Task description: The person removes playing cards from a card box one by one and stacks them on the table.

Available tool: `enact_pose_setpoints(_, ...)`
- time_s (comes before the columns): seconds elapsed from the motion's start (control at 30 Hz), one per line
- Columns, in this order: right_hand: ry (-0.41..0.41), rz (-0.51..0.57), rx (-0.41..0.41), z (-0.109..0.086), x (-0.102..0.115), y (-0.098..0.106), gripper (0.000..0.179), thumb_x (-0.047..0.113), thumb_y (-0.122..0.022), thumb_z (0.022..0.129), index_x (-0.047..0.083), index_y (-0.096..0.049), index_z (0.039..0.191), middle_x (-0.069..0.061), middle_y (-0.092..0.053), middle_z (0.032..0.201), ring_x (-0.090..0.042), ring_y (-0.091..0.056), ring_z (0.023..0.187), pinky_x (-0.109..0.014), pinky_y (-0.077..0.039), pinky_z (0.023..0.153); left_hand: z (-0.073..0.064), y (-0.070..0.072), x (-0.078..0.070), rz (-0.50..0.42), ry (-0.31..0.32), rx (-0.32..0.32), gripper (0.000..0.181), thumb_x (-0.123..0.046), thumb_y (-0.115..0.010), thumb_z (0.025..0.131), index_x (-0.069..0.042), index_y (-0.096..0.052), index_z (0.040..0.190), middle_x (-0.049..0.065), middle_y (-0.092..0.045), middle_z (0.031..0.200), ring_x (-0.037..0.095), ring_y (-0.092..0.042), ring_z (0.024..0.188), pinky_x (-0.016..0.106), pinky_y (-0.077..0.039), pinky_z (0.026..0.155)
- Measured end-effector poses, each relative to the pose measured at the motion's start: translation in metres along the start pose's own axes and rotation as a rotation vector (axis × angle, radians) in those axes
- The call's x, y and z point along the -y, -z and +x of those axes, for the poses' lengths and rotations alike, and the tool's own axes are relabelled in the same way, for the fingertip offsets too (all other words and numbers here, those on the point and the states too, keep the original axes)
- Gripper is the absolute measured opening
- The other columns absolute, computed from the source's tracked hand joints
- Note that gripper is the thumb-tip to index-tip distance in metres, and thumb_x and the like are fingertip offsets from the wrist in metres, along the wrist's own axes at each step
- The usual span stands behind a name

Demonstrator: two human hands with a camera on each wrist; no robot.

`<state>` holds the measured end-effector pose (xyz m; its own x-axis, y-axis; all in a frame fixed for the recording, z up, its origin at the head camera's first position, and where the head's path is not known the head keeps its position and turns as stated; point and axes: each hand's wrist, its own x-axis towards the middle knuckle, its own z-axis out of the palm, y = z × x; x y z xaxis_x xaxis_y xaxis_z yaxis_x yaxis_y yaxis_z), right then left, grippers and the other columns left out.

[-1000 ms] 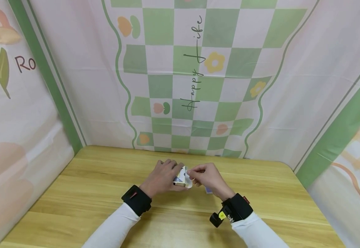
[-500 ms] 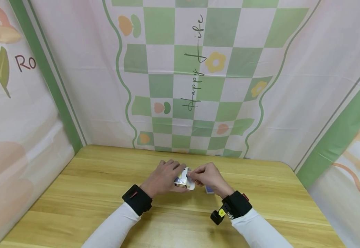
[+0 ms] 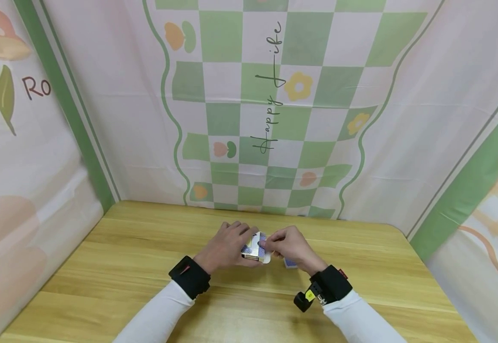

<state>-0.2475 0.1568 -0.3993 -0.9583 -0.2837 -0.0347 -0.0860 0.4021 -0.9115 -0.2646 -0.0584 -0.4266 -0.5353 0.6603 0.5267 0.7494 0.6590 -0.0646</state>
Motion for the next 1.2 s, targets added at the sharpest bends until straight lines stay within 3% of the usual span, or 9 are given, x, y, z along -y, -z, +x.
enact_pose_setpoints(0.4, -0.025, 0.006, 0.023, -0.004, -0.006, 0.016, 0.022, 0.022, -0.064, 0.085, 0.001, -0.067, 0.089, -0.017, -0.061, 0.083, -0.019, -0.054, 0.068, -0.041, -0.046, 0.067, -0.003, 0.002, 0.004, -0.011, 0.05, 0.032, 0.08, -0.072, -0.059, 0.068, -0.016, -0.053, 0.124, 0.0, -0.058, 0.108, 0.015, -0.052, 0.097, 0.038, -0.04, 0.076)
enact_pose_setpoints(0.7, -0.042, -0.011, 0.016, -0.008, -0.006, 0.022, 0.025, 0.025, -0.063, 0.085, 0.0, -0.066, 0.09, -0.012, -0.06, 0.079, -0.018, -0.053, 0.066, -0.039, -0.046, 0.064, -0.006, 0.001, 0.005, -0.012, 0.059, 0.03, 0.079, -0.073, -0.057, 0.069, -0.017, -0.052, 0.125, 0.0, -0.057, 0.105, 0.014, -0.051, 0.093, 0.039, -0.04, 0.074)
enact_pose_setpoints(1.03, -0.06, 0.03, -0.015, -0.01, -0.003, 0.02, 0.033, 0.026, -0.065, 0.084, -0.001, -0.06, 0.104, -0.016, -0.06, 0.096, -0.028, -0.059, 0.083, -0.04, -0.047, 0.074, -0.008, 0.0, 0.007, -0.012, 0.05, -0.007, 0.077, -0.072, -0.058, 0.069, -0.018, -0.052, 0.123, -0.001, -0.057, 0.101, 0.014, -0.051, 0.09, 0.036, -0.04, 0.071)
enact_pose_setpoints(1.1, -0.045, 0.014, -0.036, -0.009, -0.002, 0.021, 0.038, 0.028, -0.066, 0.083, 0.001, -0.059, 0.108, -0.012, -0.06, 0.098, -0.027, -0.059, 0.086, -0.04, -0.047, 0.076, -0.008, 0.0, 0.007, -0.01, 0.048, -0.009, 0.076, -0.072, -0.057, 0.069, -0.018, -0.052, 0.123, -0.001, -0.057, 0.101, 0.013, -0.051, 0.091, 0.036, -0.039, 0.071)
enact_pose_setpoints(1.2, 0.045, -0.092, -0.061, -0.007, 0.001, 0.023, 0.04, 0.029, -0.068, 0.081, 0.005, -0.059, 0.111, -0.007, -0.06, 0.101, -0.024, -0.058, 0.091, -0.036, -0.046, 0.078, -0.007, 0.0, 0.007, -0.009, 0.043, -0.008, 0.076, -0.072, -0.057, 0.069, -0.019, -0.052, 0.123, -0.001, -0.057, 0.102, 0.013, -0.051, 0.091, 0.036, -0.039, 0.071)
